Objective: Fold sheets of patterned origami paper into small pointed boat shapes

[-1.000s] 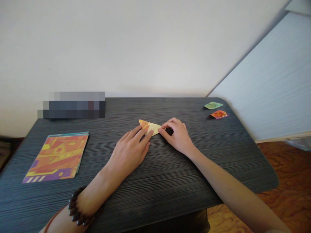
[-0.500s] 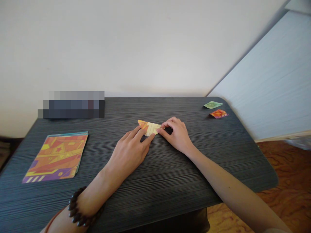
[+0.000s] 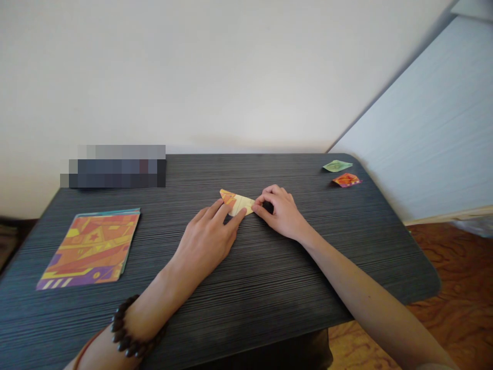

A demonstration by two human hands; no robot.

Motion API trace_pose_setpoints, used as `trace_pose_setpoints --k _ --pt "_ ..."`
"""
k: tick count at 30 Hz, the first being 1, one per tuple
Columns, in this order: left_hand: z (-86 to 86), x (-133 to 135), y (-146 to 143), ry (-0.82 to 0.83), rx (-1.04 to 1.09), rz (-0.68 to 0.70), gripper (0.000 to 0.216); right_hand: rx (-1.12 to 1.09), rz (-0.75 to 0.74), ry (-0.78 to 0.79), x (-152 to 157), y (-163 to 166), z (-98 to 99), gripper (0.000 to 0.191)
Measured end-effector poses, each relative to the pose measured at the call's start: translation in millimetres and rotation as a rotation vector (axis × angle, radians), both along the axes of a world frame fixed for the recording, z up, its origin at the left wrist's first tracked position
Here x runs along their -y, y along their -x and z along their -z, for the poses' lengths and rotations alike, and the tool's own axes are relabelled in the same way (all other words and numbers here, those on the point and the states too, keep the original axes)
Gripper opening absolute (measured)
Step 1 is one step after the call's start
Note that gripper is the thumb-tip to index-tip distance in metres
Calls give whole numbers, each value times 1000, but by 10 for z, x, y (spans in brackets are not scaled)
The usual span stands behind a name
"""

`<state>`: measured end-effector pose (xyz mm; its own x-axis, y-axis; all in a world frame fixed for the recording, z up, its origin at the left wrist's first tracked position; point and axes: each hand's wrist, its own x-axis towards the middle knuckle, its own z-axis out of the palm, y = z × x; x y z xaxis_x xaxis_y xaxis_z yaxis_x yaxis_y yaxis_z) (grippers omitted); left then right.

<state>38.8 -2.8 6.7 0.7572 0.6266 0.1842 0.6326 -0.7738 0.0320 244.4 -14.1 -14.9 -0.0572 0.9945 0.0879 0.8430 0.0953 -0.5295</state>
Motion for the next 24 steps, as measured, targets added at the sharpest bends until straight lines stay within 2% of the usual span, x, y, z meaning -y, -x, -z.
trace_pose_setpoints --k 24 --pt "-1 -5 -28 -11 -22 2 31 -10 88 -46 -12 35 61 20"
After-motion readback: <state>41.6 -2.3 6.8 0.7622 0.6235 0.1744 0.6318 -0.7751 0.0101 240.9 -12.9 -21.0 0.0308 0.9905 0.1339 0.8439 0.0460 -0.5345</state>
